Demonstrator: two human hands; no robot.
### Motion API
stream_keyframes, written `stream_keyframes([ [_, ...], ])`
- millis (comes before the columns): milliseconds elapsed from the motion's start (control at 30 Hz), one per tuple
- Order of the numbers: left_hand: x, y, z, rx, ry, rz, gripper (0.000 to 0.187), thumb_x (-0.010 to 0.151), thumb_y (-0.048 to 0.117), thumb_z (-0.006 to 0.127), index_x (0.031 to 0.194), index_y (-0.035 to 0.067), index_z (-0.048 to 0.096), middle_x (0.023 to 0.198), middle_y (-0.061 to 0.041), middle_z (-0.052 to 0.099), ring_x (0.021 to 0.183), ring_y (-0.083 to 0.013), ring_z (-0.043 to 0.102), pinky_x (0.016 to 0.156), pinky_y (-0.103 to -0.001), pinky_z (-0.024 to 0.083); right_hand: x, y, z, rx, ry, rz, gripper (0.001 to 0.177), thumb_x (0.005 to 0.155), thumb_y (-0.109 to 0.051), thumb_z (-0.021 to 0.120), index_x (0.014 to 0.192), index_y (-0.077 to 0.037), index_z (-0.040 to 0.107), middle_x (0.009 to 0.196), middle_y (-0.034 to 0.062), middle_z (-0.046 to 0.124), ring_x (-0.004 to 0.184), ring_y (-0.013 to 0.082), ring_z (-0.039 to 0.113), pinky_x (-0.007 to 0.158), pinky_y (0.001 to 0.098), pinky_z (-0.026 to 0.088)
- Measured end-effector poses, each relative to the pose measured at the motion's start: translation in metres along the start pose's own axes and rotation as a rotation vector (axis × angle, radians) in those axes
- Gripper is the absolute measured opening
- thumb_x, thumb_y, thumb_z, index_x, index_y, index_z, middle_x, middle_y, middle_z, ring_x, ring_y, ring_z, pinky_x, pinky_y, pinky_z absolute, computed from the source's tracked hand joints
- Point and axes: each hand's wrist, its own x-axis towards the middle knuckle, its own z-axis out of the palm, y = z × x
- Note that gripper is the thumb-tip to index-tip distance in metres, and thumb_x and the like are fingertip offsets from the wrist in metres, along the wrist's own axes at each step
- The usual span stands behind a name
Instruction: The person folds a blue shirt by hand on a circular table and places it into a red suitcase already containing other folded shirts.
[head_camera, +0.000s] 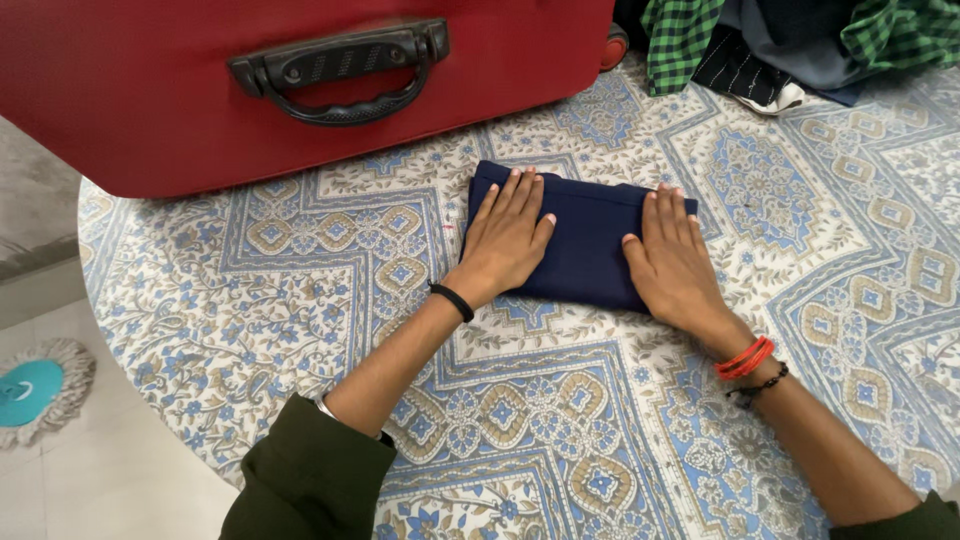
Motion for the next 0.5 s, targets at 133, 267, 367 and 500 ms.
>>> stream_keyframes([
  [133, 0.002, -0.002, 0.001, 0.037, 0.054, -0.111, 0.068, 0.105, 0.036, 0.029, 0.159, -0.003, 0.018, 0.168, -0.017, 0.014, 0.158, -0.0268, 0.005, 0.127, -0.044, 0.002, 0.005, 0.014, 0.0, 0.021, -0.026, 0.15, 0.079, 0.102, -0.045, 0.029, 0.158, 0.007, 0.01, 0.168, 0.0256, 0.005, 0.157, 0.0371, -0.001, 0.123, 0.0506, 0.003],
  [267, 0.0, -0.01, -0.001, 0.071, 0.105, -0.215, 0.069, 0.103, 0.035, 0.031, 0.158, -0.004, 0.017, 0.168, -0.019, 0.012, 0.157, -0.0308, 0.004, 0.125, -0.047, 0.003, 0.006, 0.024, 0.0, 0.023, -0.015, 0.194, 0.083, 0.102, -0.05, 0.031, 0.159, 0.007, 0.012, 0.169, 0.0258, 0.007, 0.158, 0.0375, 0.001, 0.125, 0.0515, 0.005],
  [367, 0.002, -0.023, -0.008, -0.051, 0.141, -0.254, 0.07, 0.103, 0.035, 0.033, 0.157, -0.006, 0.014, 0.166, -0.024, 0.011, 0.154, -0.0361, 0.006, 0.123, -0.046, 0.006, 0.005, 0.024, -0.001, 0.004, 0.014, 0.19, 0.083, 0.103, -0.051, 0.033, 0.157, 0.01, 0.016, 0.166, 0.0293, 0.011, 0.156, 0.0418, 0.006, 0.124, 0.0527, 0.008],
  [500, -0.002, -0.024, -0.019, -0.111, 0.204, -0.281, 0.067, 0.104, 0.028, 0.043, 0.154, -0.013, 0.025, 0.159, -0.032, 0.03, 0.15, -0.0406, 0.024, 0.125, -0.048, 0.021, -0.002, 0.013, -0.013, -0.066, 0.111, 0.166, 0.079, 0.104, -0.048, 0.046, 0.151, 0.014, 0.033, 0.158, 0.0334, 0.031, 0.144, 0.0486, 0.031, 0.118, 0.0551, 0.028],
])
